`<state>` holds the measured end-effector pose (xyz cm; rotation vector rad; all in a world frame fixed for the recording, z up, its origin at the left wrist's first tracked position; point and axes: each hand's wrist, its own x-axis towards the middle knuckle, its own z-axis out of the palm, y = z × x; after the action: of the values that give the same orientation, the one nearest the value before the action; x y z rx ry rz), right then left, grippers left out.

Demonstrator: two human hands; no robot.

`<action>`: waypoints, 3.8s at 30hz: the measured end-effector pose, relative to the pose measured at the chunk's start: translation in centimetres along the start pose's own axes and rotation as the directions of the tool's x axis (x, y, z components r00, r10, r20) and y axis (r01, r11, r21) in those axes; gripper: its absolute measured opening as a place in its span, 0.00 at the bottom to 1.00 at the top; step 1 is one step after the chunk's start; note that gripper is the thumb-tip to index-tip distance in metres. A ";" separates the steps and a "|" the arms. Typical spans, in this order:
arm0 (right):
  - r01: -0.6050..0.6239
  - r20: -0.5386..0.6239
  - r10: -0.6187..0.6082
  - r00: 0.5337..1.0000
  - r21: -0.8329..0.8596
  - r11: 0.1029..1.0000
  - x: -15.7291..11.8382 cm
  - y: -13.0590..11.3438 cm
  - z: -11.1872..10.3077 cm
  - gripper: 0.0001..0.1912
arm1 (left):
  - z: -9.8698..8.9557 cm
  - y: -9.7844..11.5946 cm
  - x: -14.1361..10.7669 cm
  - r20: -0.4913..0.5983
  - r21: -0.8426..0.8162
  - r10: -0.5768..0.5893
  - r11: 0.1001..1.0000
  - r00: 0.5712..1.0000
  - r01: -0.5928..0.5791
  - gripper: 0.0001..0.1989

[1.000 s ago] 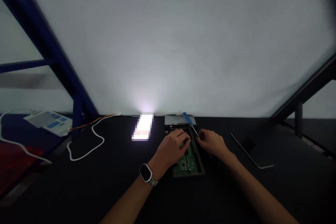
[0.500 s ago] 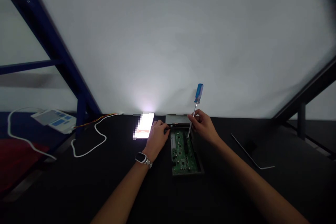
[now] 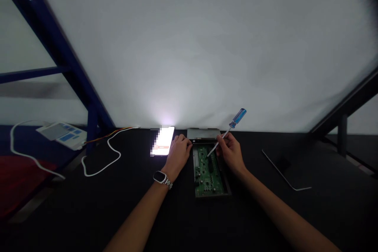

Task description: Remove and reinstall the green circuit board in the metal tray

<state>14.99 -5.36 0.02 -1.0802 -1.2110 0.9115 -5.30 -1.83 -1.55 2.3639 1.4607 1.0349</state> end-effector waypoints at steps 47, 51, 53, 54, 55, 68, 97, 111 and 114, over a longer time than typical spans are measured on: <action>0.064 -0.041 -0.073 0.996 -0.181 0.981 -0.8 0.1 0.5 0.18 | -1.2 1.2 -0.2 0.218 -0.300 0.014 0.952 0.976 0.053 0.04; 0.074 -0.039 -0.082 0.996 -0.178 0.981 -0.8 0.2 0.4 0.17 | -1.1 1.0 -0.2 0.210 -0.287 0.042 0.958 0.977 0.021 0.04; 0.066 -0.031 -0.073 0.997 -0.180 0.981 -0.8 0.2 0.4 0.18 | -1.0 1.0 -0.2 0.211 -0.277 0.063 0.961 0.976 -0.002 0.04; 0.064 -0.024 -0.069 0.997 -0.181 0.981 -0.8 0.2 0.5 0.17 | -0.9 0.9 -0.2 0.211 -0.270 0.071 0.963 0.975 -0.012 0.04; 0.064 -0.017 -0.068 0.998 -0.182 0.981 -0.9 0.2 0.5 0.17 | -0.8 0.9 -0.2 0.212 -0.261 0.080 0.965 0.974 -0.022 0.04; 0.159 0.040 -0.154 0.987 -0.270 0.950 -1.0 -1.3 0.6 0.15 | -0.5 1.3 -0.5 0.196 -0.180 0.145 0.978 0.970 -0.109 0.05; 0.372 0.270 -0.276 0.922 -0.426 0.825 5.2 -2.9 3.5 0.09 | -0.4 0.7 3.0 0.079 -0.385 0.019 0.923 0.997 0.013 0.06; 0.377 0.285 -0.273 0.919 -0.423 0.824 5.2 -0.9 3.9 0.09 | 0.9 0.8 1.9 0.001 -0.336 -0.012 0.942 1.000 0.011 0.02; 0.363 0.287 -0.258 0.923 -0.422 0.831 5.2 -0.9 3.9 0.09 | 0.8 0.9 1.9 0.007 -0.332 -0.007 0.943 1.000 0.009 0.03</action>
<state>11.88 -0.04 2.31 -1.1259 -1.7993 0.4943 -3.63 -0.55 -0.88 2.1174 1.1823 1.1663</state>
